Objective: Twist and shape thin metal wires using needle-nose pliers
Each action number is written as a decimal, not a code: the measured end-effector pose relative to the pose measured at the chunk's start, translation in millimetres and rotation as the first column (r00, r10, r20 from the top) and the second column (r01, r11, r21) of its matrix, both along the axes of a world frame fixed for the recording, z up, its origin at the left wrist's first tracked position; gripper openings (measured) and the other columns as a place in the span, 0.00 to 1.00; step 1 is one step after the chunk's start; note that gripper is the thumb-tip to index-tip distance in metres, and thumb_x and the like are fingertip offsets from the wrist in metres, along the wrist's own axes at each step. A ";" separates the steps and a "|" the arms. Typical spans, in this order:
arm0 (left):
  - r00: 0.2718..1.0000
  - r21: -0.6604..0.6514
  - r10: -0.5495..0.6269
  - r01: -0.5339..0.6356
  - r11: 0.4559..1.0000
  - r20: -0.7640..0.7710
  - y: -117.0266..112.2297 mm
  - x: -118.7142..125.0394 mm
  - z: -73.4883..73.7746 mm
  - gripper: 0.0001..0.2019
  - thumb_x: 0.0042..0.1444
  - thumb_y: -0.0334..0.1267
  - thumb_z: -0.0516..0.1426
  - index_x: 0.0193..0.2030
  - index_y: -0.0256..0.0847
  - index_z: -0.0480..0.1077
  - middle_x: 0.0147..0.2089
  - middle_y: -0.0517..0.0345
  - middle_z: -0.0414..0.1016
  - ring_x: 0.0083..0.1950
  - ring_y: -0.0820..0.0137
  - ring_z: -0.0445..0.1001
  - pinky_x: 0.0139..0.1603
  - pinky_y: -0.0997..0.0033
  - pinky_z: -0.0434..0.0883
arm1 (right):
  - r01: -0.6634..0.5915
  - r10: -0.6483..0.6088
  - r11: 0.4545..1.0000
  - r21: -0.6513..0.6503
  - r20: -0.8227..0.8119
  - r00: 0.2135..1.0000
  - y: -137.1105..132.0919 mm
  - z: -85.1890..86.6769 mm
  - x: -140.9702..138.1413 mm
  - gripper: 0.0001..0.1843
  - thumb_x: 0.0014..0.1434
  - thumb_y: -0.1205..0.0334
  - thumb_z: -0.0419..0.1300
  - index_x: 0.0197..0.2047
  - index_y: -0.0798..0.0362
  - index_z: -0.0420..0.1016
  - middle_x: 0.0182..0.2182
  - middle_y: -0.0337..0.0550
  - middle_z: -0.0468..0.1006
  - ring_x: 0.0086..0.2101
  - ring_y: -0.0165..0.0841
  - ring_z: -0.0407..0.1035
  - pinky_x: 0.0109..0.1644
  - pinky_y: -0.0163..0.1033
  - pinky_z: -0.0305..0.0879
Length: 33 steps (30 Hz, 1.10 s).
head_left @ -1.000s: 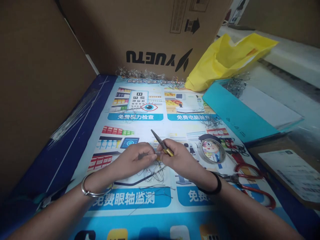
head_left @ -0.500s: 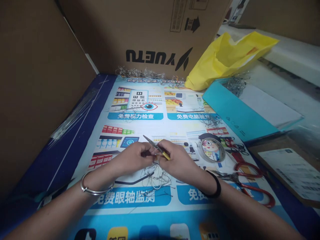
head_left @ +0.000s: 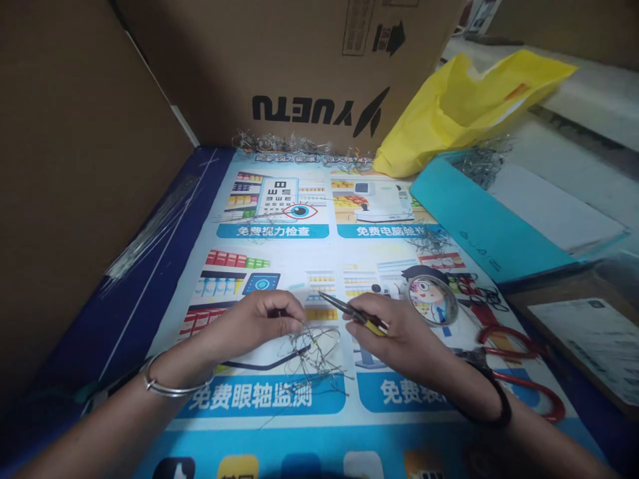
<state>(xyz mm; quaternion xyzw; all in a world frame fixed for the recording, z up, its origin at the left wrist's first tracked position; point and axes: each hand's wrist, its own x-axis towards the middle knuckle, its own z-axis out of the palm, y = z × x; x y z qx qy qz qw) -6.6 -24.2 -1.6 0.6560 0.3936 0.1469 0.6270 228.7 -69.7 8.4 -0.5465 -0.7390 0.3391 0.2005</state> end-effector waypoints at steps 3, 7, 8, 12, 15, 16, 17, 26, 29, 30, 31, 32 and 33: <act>1.000 0.028 0.028 -0.028 0.999 -0.009 -1.2 -3.9 0.8 0.06 0.52 0.39 0.57 0.31 0.39 0.70 0.31 0.59 0.71 0.32 0.74 0.69 0.35 0.72 0.67 | -0.064 0.062 0.997 0.045 0.030 0.998 -11.3 -0.7 8.7 0.04 0.55 0.66 0.54 0.31 0.52 0.69 0.26 0.39 0.71 0.28 0.30 0.64 0.30 0.34 0.55; 0.999 0.077 0.041 -0.039 0.996 -0.025 -3.1 -6.7 1.9 0.06 0.53 0.40 0.57 0.31 0.39 0.71 0.33 0.58 0.72 0.35 0.72 0.70 0.37 0.71 0.68 | -0.173 0.160 0.981 0.083 0.144 0.977 -22.5 -2.4 9.5 0.07 0.56 0.67 0.53 0.35 0.52 0.72 0.29 0.44 0.73 0.31 0.33 0.66 0.32 0.35 0.57; 0.999 0.084 0.043 -0.041 0.996 -0.026 -3.6 -7.1 2.1 0.06 0.53 0.39 0.57 0.31 0.39 0.71 0.33 0.58 0.72 0.35 0.72 0.70 0.37 0.71 0.68 | -0.196 0.179 0.977 0.080 0.182 0.967 -24.2 -2.7 8.5 0.07 0.56 0.67 0.53 0.36 0.52 0.72 0.30 0.44 0.73 0.32 0.34 0.66 0.32 0.36 0.57; 0.998 0.083 0.051 -0.048 0.995 -0.025 -5.1 -7.8 3.1 0.06 0.53 0.39 0.57 0.31 0.39 0.71 0.33 0.59 0.71 0.34 0.73 0.69 0.36 0.72 0.68 | -0.248 0.221 0.968 0.042 0.327 0.919 -27.8 -3.4 4.3 0.07 0.55 0.67 0.54 0.37 0.51 0.72 0.32 0.44 0.73 0.33 0.36 0.67 0.33 0.37 0.57; 0.999 0.086 0.040 -0.037 0.996 -0.025 -5.5 -8.5 4.0 0.06 0.53 0.39 0.57 0.31 0.39 0.71 0.32 0.59 0.71 0.34 0.73 0.69 0.36 0.71 0.67 | -0.253 0.221 0.967 0.031 0.396 0.892 -28.4 -3.4 2.6 0.07 0.55 0.68 0.55 0.37 0.50 0.72 0.32 0.44 0.73 0.32 0.37 0.68 0.32 0.38 0.57; 0.999 0.089 0.032 -0.030 0.996 -0.027 -5.6 -8.7 4.4 0.06 0.54 0.38 0.57 0.31 0.39 0.71 0.32 0.59 0.71 0.34 0.72 0.69 0.36 0.71 0.67 | -0.253 0.219 0.967 0.030 0.409 0.886 -28.3 -3.3 2.4 0.08 0.54 0.68 0.55 0.37 0.50 0.72 0.32 0.44 0.73 0.32 0.37 0.68 0.32 0.38 0.56; 0.999 0.093 0.025 -0.023 0.995 -0.029 -5.5 -8.9 4.7 0.06 0.54 0.38 0.56 0.31 0.39 0.70 0.32 0.58 0.71 0.34 0.72 0.69 0.36 0.71 0.67 | -0.254 0.219 0.967 0.027 0.421 0.880 -28.2 -3.1 2.2 0.08 0.54 0.68 0.55 0.38 0.50 0.72 0.32 0.44 0.73 0.33 0.37 0.68 0.32 0.38 0.56; 0.998 0.142 -0.042 0.048 0.989 -0.039 -4.4 -10.2 5.9 0.05 0.56 0.36 0.55 0.32 0.39 0.70 0.34 0.58 0.72 0.36 0.72 0.70 0.38 0.71 0.67 | -0.263 0.239 0.965 -0.014 0.462 0.854 -26.7 -5.7 1.8 0.10 0.55 0.68 0.55 0.40 0.50 0.73 0.34 0.45 0.74 0.35 0.38 0.68 0.33 0.39 0.57; 0.995 0.174 -0.093 0.096 0.980 -0.025 -4.0 -11.6 5.2 0.05 0.58 0.35 0.54 0.33 0.39 0.70 0.34 0.58 0.72 0.37 0.73 0.71 0.39 0.72 0.68 | -0.266 0.242 0.964 -0.017 0.472 0.848 -25.4 -7.7 2.1 0.12 0.56 0.67 0.54 0.43 0.49 0.73 0.35 0.45 0.73 0.35 0.38 0.68 0.33 0.38 0.57; 0.993 0.185 -0.116 0.117 0.976 -0.019 -3.9 -12.1 5.1 0.06 0.58 0.35 0.53 0.33 0.39 0.69 0.35 0.58 0.72 0.37 0.73 0.71 0.39 0.72 0.68 | -0.265 0.241 0.964 -0.019 0.474 0.847 -25.1 -8.2 2.2 0.13 0.56 0.67 0.54 0.44 0.49 0.72 0.35 0.45 0.73 0.35 0.38 0.68 0.33 0.38 0.57; 0.991 0.195 -0.136 0.136 0.971 -0.015 -4.0 -12.5 5.2 0.06 0.59 0.35 0.53 0.34 0.39 0.69 0.35 0.58 0.72 0.38 0.73 0.71 0.40 0.72 0.68 | -0.263 0.240 0.965 -0.020 0.477 0.845 -24.8 -8.5 2.3 0.13 0.57 0.67 0.54 0.44 0.49 0.72 0.35 0.44 0.73 0.35 0.38 0.68 0.33 0.38 0.57; 0.988 0.205 -0.155 0.155 0.966 -0.015 -4.1 -12.8 5.4 0.06 0.59 0.34 0.52 0.34 0.39 0.69 0.35 0.58 0.72 0.38 0.73 0.71 0.40 0.73 0.68 | -0.262 0.241 0.965 -0.022 0.480 0.844 -24.6 -8.6 2.3 0.12 0.57 0.66 0.54 0.44 0.49 0.72 0.35 0.44 0.73 0.35 0.37 0.68 0.33 0.38 0.56; 0.985 0.216 -0.170 0.170 0.961 -0.019 -4.4 -13.0 5.8 0.05 0.59 0.34 0.52 0.34 0.39 0.69 0.36 0.58 0.72 0.39 0.73 0.71 0.41 0.73 0.68 | -0.261 0.240 0.965 -0.024 0.482 0.843 -24.6 -8.7 2.3 0.11 0.57 0.66 0.54 0.43 0.49 0.72 0.35 0.44 0.73 0.35 0.37 0.68 0.33 0.38 0.56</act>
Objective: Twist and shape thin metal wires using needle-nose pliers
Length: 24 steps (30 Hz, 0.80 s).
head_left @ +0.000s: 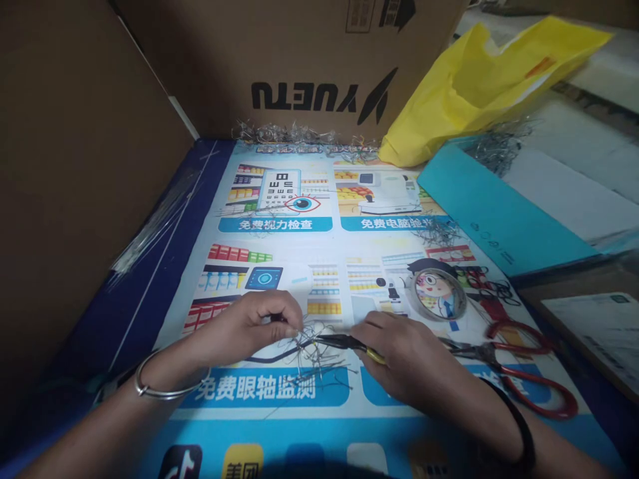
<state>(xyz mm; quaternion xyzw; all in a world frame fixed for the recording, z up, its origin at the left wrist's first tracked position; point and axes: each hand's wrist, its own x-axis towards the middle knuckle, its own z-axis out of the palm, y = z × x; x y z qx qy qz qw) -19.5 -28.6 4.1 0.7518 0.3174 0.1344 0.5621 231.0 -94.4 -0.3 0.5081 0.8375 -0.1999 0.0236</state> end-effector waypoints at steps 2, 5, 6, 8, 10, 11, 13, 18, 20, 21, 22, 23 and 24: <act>1.000 0.024 -0.022 0.022 0.999 -0.016 -0.6 0.0 1.0 0.05 0.59 0.34 0.53 0.34 0.39 0.68 0.36 0.59 0.72 0.38 0.74 0.70 0.41 0.73 0.67 | 0.004 -0.004 1.000 0.005 0.003 1.000 -0.4 -0.1 -0.2 0.09 0.57 0.66 0.54 0.41 0.49 0.72 0.35 0.43 0.73 0.34 0.36 0.68 0.32 0.37 0.56; 0.999 0.053 -0.032 0.034 0.998 -0.042 -1.2 0.6 2.6 0.04 0.59 0.34 0.53 0.34 0.39 0.68 0.35 0.59 0.72 0.38 0.74 0.70 0.40 0.74 0.67 | 0.007 -0.007 1.000 0.011 -0.004 1.000 -1.3 -0.9 -0.6 0.08 0.57 0.65 0.54 0.40 0.49 0.72 0.34 0.43 0.73 0.34 0.36 0.68 0.32 0.37 0.55; 0.998 0.059 -0.032 0.035 0.998 -0.044 -1.1 0.9 2.9 0.04 0.59 0.34 0.53 0.34 0.39 0.68 0.35 0.59 0.72 0.37 0.74 0.70 0.39 0.74 0.67 | 0.009 -0.008 1.000 0.013 -0.005 1.000 -1.4 -1.2 -0.6 0.08 0.57 0.64 0.54 0.40 0.49 0.72 0.34 0.43 0.73 0.34 0.36 0.68 0.32 0.37 0.55; 0.999 0.074 -0.036 0.039 0.997 -0.040 -0.9 1.0 3.0 0.05 0.59 0.35 0.53 0.34 0.39 0.68 0.35 0.59 0.72 0.37 0.74 0.70 0.39 0.74 0.67 | 0.012 -0.011 1.000 0.013 -0.007 1.000 -1.0 -1.7 -0.2 0.08 0.57 0.64 0.54 0.40 0.49 0.72 0.34 0.43 0.73 0.34 0.36 0.68 0.32 0.37 0.56; 0.999 0.099 -0.033 0.037 0.994 -0.038 -0.5 0.8 2.2 0.05 0.59 0.35 0.53 0.34 0.39 0.68 0.34 0.59 0.72 0.37 0.75 0.70 0.38 0.75 0.67 | 0.012 -0.012 1.000 0.015 -0.012 1.000 -0.2 -1.5 0.9 0.08 0.57 0.65 0.54 0.40 0.49 0.72 0.34 0.43 0.73 0.34 0.36 0.68 0.33 0.37 0.56; 0.999 0.115 -0.024 0.028 0.993 -0.039 -0.4 0.7 1.6 0.05 0.60 0.35 0.53 0.34 0.39 0.69 0.34 0.59 0.72 0.36 0.75 0.70 0.38 0.75 0.67 | 0.010 -0.010 1.000 0.018 -0.015 1.000 0.2 -1.1 1.8 0.09 0.57 0.65 0.55 0.41 0.49 0.72 0.34 0.43 0.73 0.35 0.36 0.68 0.33 0.37 0.56; 0.999 0.143 0.002 0.004 0.990 -0.037 -0.2 0.4 0.0 0.05 0.60 0.35 0.52 0.35 0.39 0.69 0.34 0.59 0.72 0.36 0.75 0.70 0.38 0.75 0.67 | 0.009 -0.008 1.000 0.026 -0.021 1.000 0.8 0.1 4.0 0.10 0.57 0.65 0.55 0.42 0.49 0.72 0.35 0.43 0.73 0.36 0.36 0.68 0.34 0.37 0.57; 0.999 0.188 0.033 -0.028 0.982 -0.026 -0.1 1.1 -3.3 0.06 0.60 0.34 0.52 0.34 0.39 0.69 0.33 0.59 0.72 0.35 0.75 0.70 0.36 0.76 0.67 | 0.005 -0.004 0.999 0.035 -0.027 1.000 0.2 1.6 6.6 0.09 0.56 0.65 0.55 0.41 0.49 0.72 0.35 0.44 0.73 0.37 0.37 0.68 0.34 0.37 0.57; 0.999 0.205 0.033 -0.026 0.978 -0.032 0.0 1.8 -3.4 0.06 0.60 0.34 0.52 0.34 0.39 0.69 0.33 0.60 0.72 0.35 0.75 0.70 0.36 0.76 0.67 | -0.002 0.003 0.999 0.036 -0.030 1.000 0.0 0.3 5.2 0.09 0.56 0.66 0.55 0.41 0.50 0.72 0.34 0.44 0.73 0.37 0.37 0.67 0.35 0.37 0.57; 0.999 0.210 0.031 -0.023 0.977 -0.036 -0.1 2.2 -3.2 0.07 0.60 0.33 0.51 0.33 0.39 0.68 0.33 0.60 0.72 0.35 0.75 0.70 0.36 0.76 0.67 | -0.005 0.006 0.999 0.039 -0.031 0.999 0.0 -0.5 4.1 0.09 0.56 0.66 0.55 0.41 0.50 0.72 0.34 0.44 0.73 0.37 0.36 0.67 0.35 0.37 0.56; 0.999 0.212 0.028 -0.018 0.977 -0.041 -0.2 2.6 -2.9 0.07 0.60 0.33 0.51 0.33 0.39 0.68 0.33 0.60 0.72 0.35 0.75 0.70 0.36 0.76 0.66 | -0.008 0.009 0.999 0.042 -0.030 0.999 0.1 -1.5 3.0 0.09 0.56 0.67 0.55 0.40 0.50 0.72 0.34 0.44 0.73 0.36 0.36 0.67 0.34 0.37 0.56; 0.999 0.213 0.024 -0.014 0.977 -0.048 -0.6 2.9 -2.6 0.07 0.60 0.33 0.51 0.33 0.39 0.68 0.33 0.60 0.71 0.35 0.75 0.70 0.36 0.77 0.66 | -0.013 0.014 0.999 0.048 -0.029 0.999 0.2 -2.3 1.8 0.09 0.56 0.67 0.55 0.40 0.50 0.72 0.34 0.44 0.73 0.36 0.36 0.67 0.34 0.37 0.56; 0.998 0.213 0.020 -0.008 0.977 -0.055 -1.1 3.2 -2.4 0.07 0.60 0.33 0.51 0.33 0.39 0.68 0.33 0.60 0.71 0.34 0.76 0.70 0.36 0.77 0.66 | -0.022 0.023 0.998 0.054 -0.028 0.999 0.3 -3.0 0.8 0.08 0.56 0.67 0.55 0.40 0.50 0.72 0.34 0.43 0.73 0.36 0.36 0.67 0.34 0.37 0.55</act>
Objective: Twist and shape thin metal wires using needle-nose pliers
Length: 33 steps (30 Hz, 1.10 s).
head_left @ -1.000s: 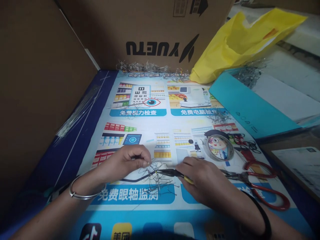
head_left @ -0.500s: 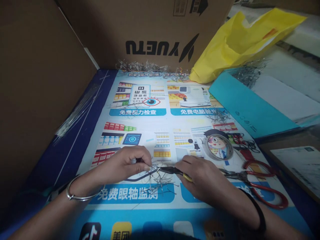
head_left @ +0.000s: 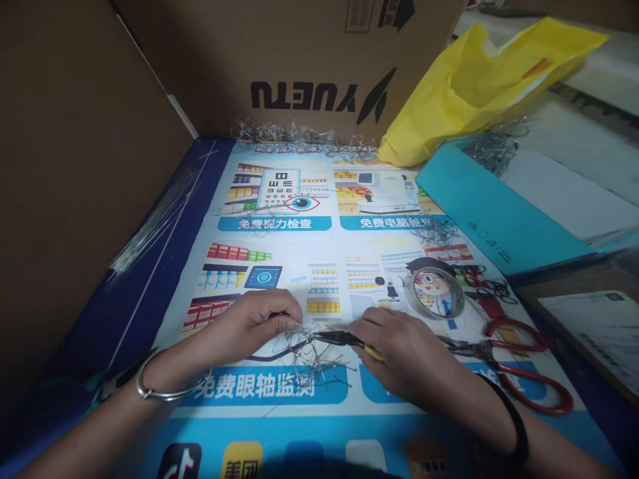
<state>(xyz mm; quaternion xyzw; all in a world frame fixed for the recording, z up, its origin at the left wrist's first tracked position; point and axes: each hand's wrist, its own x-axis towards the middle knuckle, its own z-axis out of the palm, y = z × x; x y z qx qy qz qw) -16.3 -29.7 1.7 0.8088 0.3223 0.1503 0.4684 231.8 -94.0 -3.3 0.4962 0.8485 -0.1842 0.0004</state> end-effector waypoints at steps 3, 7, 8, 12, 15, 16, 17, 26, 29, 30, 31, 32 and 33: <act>1.000 0.019 -0.008 0.008 1.000 -0.008 -2.0 0.5 -0.5 0.06 0.61 0.33 0.51 0.33 0.39 0.67 0.33 0.61 0.70 0.34 0.76 0.69 0.35 0.77 0.65 | -0.038 0.038 0.999 0.024 0.010 0.999 0.4 -0.9 -1.7 0.09 0.55 0.67 0.55 0.39 0.50 0.72 0.34 0.43 0.72 0.35 0.35 0.66 0.33 0.37 0.54; 1.000 0.065 -0.009 0.009 0.998 0.000 -3.2 0.4 -3.5 0.07 0.61 0.31 0.50 0.33 0.39 0.65 0.33 0.62 0.69 0.34 0.77 0.68 0.35 0.77 0.64 | -0.073 0.071 0.997 0.036 0.048 0.996 0.8 -1.0 -0.7 0.06 0.55 0.68 0.55 0.36 0.51 0.71 0.32 0.42 0.72 0.32 0.34 0.65 0.31 0.37 0.51; 1.000 0.078 -0.007 0.007 0.997 0.006 -3.0 0.3 -4.4 0.07 0.61 0.31 0.49 0.33 0.39 0.65 0.33 0.62 0.68 0.34 0.77 0.67 0.35 0.77 0.63 | -0.078 0.076 0.996 0.036 0.059 0.995 0.9 -1.2 -0.2 0.06 0.55 0.68 0.55 0.35 0.51 0.71 0.31 0.42 0.72 0.32 0.34 0.65 0.30 0.37 0.50; 0.999 0.114 -0.014 0.011 0.993 0.028 -2.0 -1.0 -6.8 0.07 0.62 0.31 0.48 0.32 0.39 0.64 0.31 0.62 0.67 0.32 0.77 0.66 0.34 0.77 0.63 | -0.089 0.085 0.995 0.054 0.071 0.994 1.9 -3.3 1.0 0.06 0.55 0.69 0.54 0.35 0.51 0.70 0.31 0.42 0.72 0.31 0.34 0.64 0.30 0.37 0.50; 0.999 0.117 -0.032 0.027 0.993 0.035 -2.0 -2.2 -7.7 0.07 0.62 0.31 0.48 0.33 0.39 0.64 0.32 0.61 0.67 0.33 0.76 0.66 0.34 0.76 0.63 | -0.085 0.081 0.994 0.065 0.065 0.995 2.5 -3.9 1.1 0.07 0.55 0.69 0.55 0.36 0.51 0.71 0.32 0.43 0.72 0.33 0.35 0.65 0.32 0.37 0.52; 0.999 0.120 -0.036 0.031 0.992 0.040 -2.0 -2.5 -7.8 0.07 0.62 0.31 0.48 0.33 0.39 0.64 0.32 0.60 0.67 0.33 0.76 0.66 0.35 0.76 0.64 | -0.083 0.079 0.994 0.067 0.061 0.995 2.6 -3.7 1.2 0.07 0.55 0.69 0.55 0.37 0.52 0.71 0.32 0.44 0.72 0.34 0.35 0.65 0.32 0.37 0.53; 0.998 0.124 -0.041 0.035 0.992 0.046 -2.1 -2.8 -7.9 0.07 0.62 0.31 0.49 0.33 0.39 0.64 0.33 0.60 0.68 0.34 0.75 0.67 0.36 0.76 0.64 | -0.078 0.075 0.994 0.070 0.055 0.996 2.7 -3.1 1.4 0.08 0.55 0.69 0.55 0.38 0.52 0.72 0.32 0.44 0.72 0.34 0.36 0.65 0.33 0.37 0.54; 0.991 0.256 -0.112 0.091 0.962 0.069 -2.4 -4.3 -7.6 0.06 0.61 0.30 0.48 0.37 0.39 0.66 0.35 0.56 0.71 0.38 0.72 0.69 0.39 0.73 0.68 | -0.026 0.026 0.999 0.026 -0.026 0.999 1.1 0.6 2.8 0.09 0.57 0.67 0.54 0.41 0.52 0.72 0.34 0.45 0.72 0.37 0.35 0.66 0.35 0.37 0.57; 0.988 0.331 -0.150 0.132 0.935 0.032 -3.4 -4.6 -7.0 0.08 0.61 0.28 0.48 0.38 0.39 0.66 0.36 0.55 0.72 0.39 0.72 0.70 0.39 0.73 0.69 | -0.040 0.040 0.999 0.016 -0.031 0.999 0.4 -0.1 2.4 0.09 0.57 0.67 0.54 0.40 0.52 0.72 0.34 0.45 0.72 0.37 0.36 0.66 0.36 0.37 0.57; 0.987 0.356 -0.159 0.143 0.923 0.018 -3.8 -4.6 -6.5 0.08 0.60 0.27 0.47 0.38 0.39 0.66 0.36 0.55 0.72 0.39 0.72 0.70 0.39 0.73 0.69 | -0.040 0.041 0.999 0.013 -0.027 0.999 0.4 0.0 2.4 0.08 0.58 0.67 0.54 0.40 0.52 0.72 0.35 0.45 0.72 0.37 0.36 0.66 0.36 0.38 0.57; 0.986 0.384 -0.164 0.150 0.911 0.004 -4.2 -4.4 -6.0 0.09 0.60 0.26 0.47 0.39 0.38 0.67 0.36 0.55 0.72 0.39 0.72 0.70 0.38 0.73 0.69 | -0.040 0.040 0.999 0.008 -0.023 0.999 0.6 0.4 2.4 0.08 0.58 0.66 0.54 0.40 0.52 0.72 0.35 0.45 0.72 0.37 0.36 0.66 0.36 0.38 0.57; 0.986 0.416 -0.165 0.153 0.897 -0.007 -4.5 -4.1 -5.4 0.09 0.59 0.26 0.47 0.39 0.38 0.67 0.36 0.55 0.72 0.39 0.72 0.71 0.38 0.74 0.69 | -0.040 0.040 0.999 0.000 -0.021 0.999 0.8 1.0 2.4 0.08 0.58 0.65 0.54 0.40 0.52 0.72 0.35 0.45 0.72 0.37 0.36 0.66 0.36 0.38 0.57; 0.987 0.451 -0.160 0.150 0.880 -0.015 -4.9 -3.8 -4.8 0.09 0.59 0.25 0.47 0.39 0.38 0.67 0.36 0.55 0.72 0.39 0.72 0.71 0.37 0.74 0.70 | -0.040 0.040 0.999 -0.014 -0.022 0.999 1.1 1.7 2.4 0.07 0.58 0.65 0.54 0.40 0.51 0.72 0.35 0.45 0.72 0.37 0.36 0.66 0.36 0.37 0.56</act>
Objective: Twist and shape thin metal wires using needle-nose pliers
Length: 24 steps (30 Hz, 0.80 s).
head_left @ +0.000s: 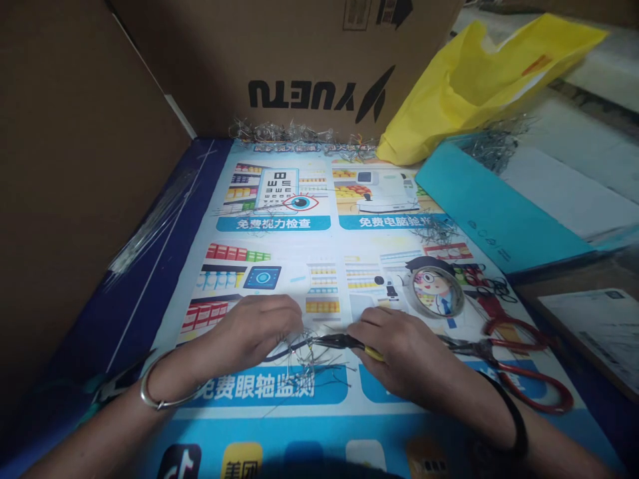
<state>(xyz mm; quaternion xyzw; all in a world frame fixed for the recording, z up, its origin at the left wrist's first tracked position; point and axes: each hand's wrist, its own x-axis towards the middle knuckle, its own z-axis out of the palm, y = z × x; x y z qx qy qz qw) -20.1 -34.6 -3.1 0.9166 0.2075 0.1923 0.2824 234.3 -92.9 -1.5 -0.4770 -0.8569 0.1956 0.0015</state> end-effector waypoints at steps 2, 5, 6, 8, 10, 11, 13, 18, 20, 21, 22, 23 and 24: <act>1.000 0.083 0.013 -0.013 0.996 0.004 -0.7 0.9 0.7 0.10 0.59 0.25 0.47 0.38 0.38 0.66 0.36 0.55 0.73 0.38 0.72 0.72 0.36 0.74 0.70 | -0.001 0.001 1.000 -0.030 -0.007 1.000 0.7 1.7 -0.1 0.07 0.58 0.63 0.54 0.39 0.51 0.72 0.35 0.44 0.72 0.36 0.35 0.66 0.35 0.37 0.56; 0.999 0.186 0.027 -0.030 0.982 0.019 -2.3 1.9 0.3 0.10 0.58 0.24 0.47 0.38 0.39 0.66 0.37 0.55 0.73 0.36 0.72 0.72 0.34 0.74 0.70 | 0.009 -0.010 0.998 -0.064 -0.012 1.000 1.2 3.4 -0.7 0.06 0.58 0.62 0.54 0.37 0.51 0.72 0.34 0.43 0.72 0.35 0.34 0.66 0.34 0.36 0.55; 0.999 0.215 0.031 -0.036 0.976 0.024 -2.9 2.1 -0.2 0.09 0.58 0.24 0.47 0.39 0.39 0.65 0.36 0.56 0.73 0.36 0.72 0.72 0.34 0.74 0.70 | 0.014 -0.015 0.997 -0.073 -0.014 1.000 1.2 3.6 -1.0 0.06 0.58 0.62 0.55 0.37 0.50 0.72 0.34 0.43 0.73 0.35 0.34 0.67 0.34 0.36 0.55; 0.998 0.275 0.046 -0.052 0.960 0.030 -4.0 2.0 -1.4 0.08 0.58 0.25 0.47 0.38 0.39 0.65 0.36 0.56 0.74 0.35 0.72 0.73 0.32 0.74 0.70 | 0.020 -0.023 0.995 -0.099 -0.027 0.999 1.0 3.6 -1.1 0.06 0.58 0.61 0.55 0.37 0.50 0.72 0.34 0.42 0.73 0.35 0.33 0.67 0.34 0.35 0.55; 0.997 0.320 0.065 -0.073 0.945 0.034 -4.6 1.4 -2.3 0.08 0.58 0.26 0.48 0.38 0.39 0.65 0.36 0.56 0.74 0.35 0.72 0.73 0.32 0.74 0.70 | 0.028 -0.033 0.992 -0.124 -0.045 0.998 1.1 3.9 -0.7 0.06 0.58 0.61 0.55 0.37 0.50 0.72 0.34 0.42 0.73 0.35 0.34 0.68 0.34 0.35 0.55; 0.996 0.334 0.076 -0.084 0.939 0.038 -4.6 0.8 -2.6 0.08 0.59 0.26 0.48 0.38 0.38 0.66 0.35 0.56 0.74 0.34 0.72 0.73 0.31 0.73 0.70 | 0.032 -0.040 0.990 -0.136 -0.051 0.998 1.3 4.2 -0.3 0.06 0.58 0.61 0.55 0.37 0.50 0.73 0.34 0.42 0.73 0.35 0.34 0.68 0.34 0.35 0.56; 0.995 0.354 0.094 -0.103 0.930 0.044 -4.2 -0.7 -2.9 0.08 0.58 0.26 0.48 0.39 0.38 0.66 0.36 0.55 0.74 0.35 0.71 0.73 0.32 0.73 0.70 | 0.049 -0.058 0.987 -0.150 -0.056 0.997 2.3 5.3 0.6 0.07 0.58 0.61 0.55 0.38 0.50 0.73 0.34 0.43 0.74 0.36 0.34 0.68 0.35 0.35 0.57; 0.990 0.413 0.129 -0.141 0.900 0.057 -4.0 -3.9 -3.1 0.09 0.58 0.26 0.48 0.40 0.39 0.66 0.37 0.56 0.74 0.36 0.71 0.73 0.34 0.72 0.70 | 0.084 -0.094 0.984 -0.157 -0.060 0.994 7.0 7.6 -0.4 0.08 0.57 0.60 0.55 0.39 0.51 0.73 0.34 0.43 0.75 0.37 0.36 0.68 0.36 0.36 0.57; 0.988 0.441 0.141 -0.155 0.884 0.064 -4.4 -4.7 -3.4 0.09 0.58 0.26 0.48 0.39 0.39 0.66 0.37 0.56 0.74 0.36 0.71 0.73 0.34 0.72 0.71 | 0.073 -0.086 0.982 -0.173 -0.068 0.994 9.2 8.0 -2.5 0.08 0.57 0.61 0.56 0.38 0.51 0.73 0.34 0.43 0.75 0.37 0.36 0.69 0.37 0.36 0.57; 0.987 0.454 0.148 -0.161 0.876 0.065 -4.6 -5.0 -3.6 0.09 0.57 0.26 0.48 0.39 0.39 0.66 0.36 0.56 0.74 0.36 0.71 0.73 0.35 0.72 0.71 | 0.064 -0.079 0.981 -0.183 -0.076 0.994 10.3 8.2 -3.6 0.08 0.57 0.61 0.56 0.38 0.52 0.73 0.33 0.43 0.75 0.36 0.35 0.69 0.37 0.36 0.57; 0.986 0.466 0.151 -0.164 0.869 0.066 -4.8 -5.4 -3.8 0.09 0.57 0.25 0.48 0.39 0.39 0.66 0.36 0.57 0.74 0.36 0.71 0.73 0.35 0.71 0.71 | 0.053 -0.071 0.980 -0.193 -0.085 0.994 11.3 8.5 -4.6 0.07 0.57 0.61 0.56 0.37 0.52 0.73 0.33 0.43 0.75 0.36 0.35 0.69 0.37 0.35 0.57; 0.986 0.476 0.154 -0.167 0.863 0.066 -4.8 -5.8 -4.1 0.09 0.57 0.25 0.48 0.39 0.39 0.66 0.36 0.57 0.74 0.36 0.71 0.73 0.35 0.71 0.71 | 0.044 -0.065 0.978 -0.203 -0.095 0.993 12.2 8.9 -5.5 0.07 0.57 0.61 0.56 0.36 0.52 0.73 0.32 0.42 0.75 0.36 0.34 0.69 0.37 0.35 0.57; 0.986 0.483 0.155 -0.168 0.859 0.066 -4.9 -6.1 -4.3 0.09 0.57 0.25 0.48 0.39 0.39 0.66 0.37 0.56 0.74 0.37 0.71 0.73 0.36 0.71 0.71 | 0.040 -0.063 0.977 -0.211 -0.103 0.993 13.1 9.3 -6.2 0.07 0.57 0.61 0.56 0.35 0.52 0.73 0.32 0.42 0.75 0.35 0.34 0.69 0.36 0.35 0.57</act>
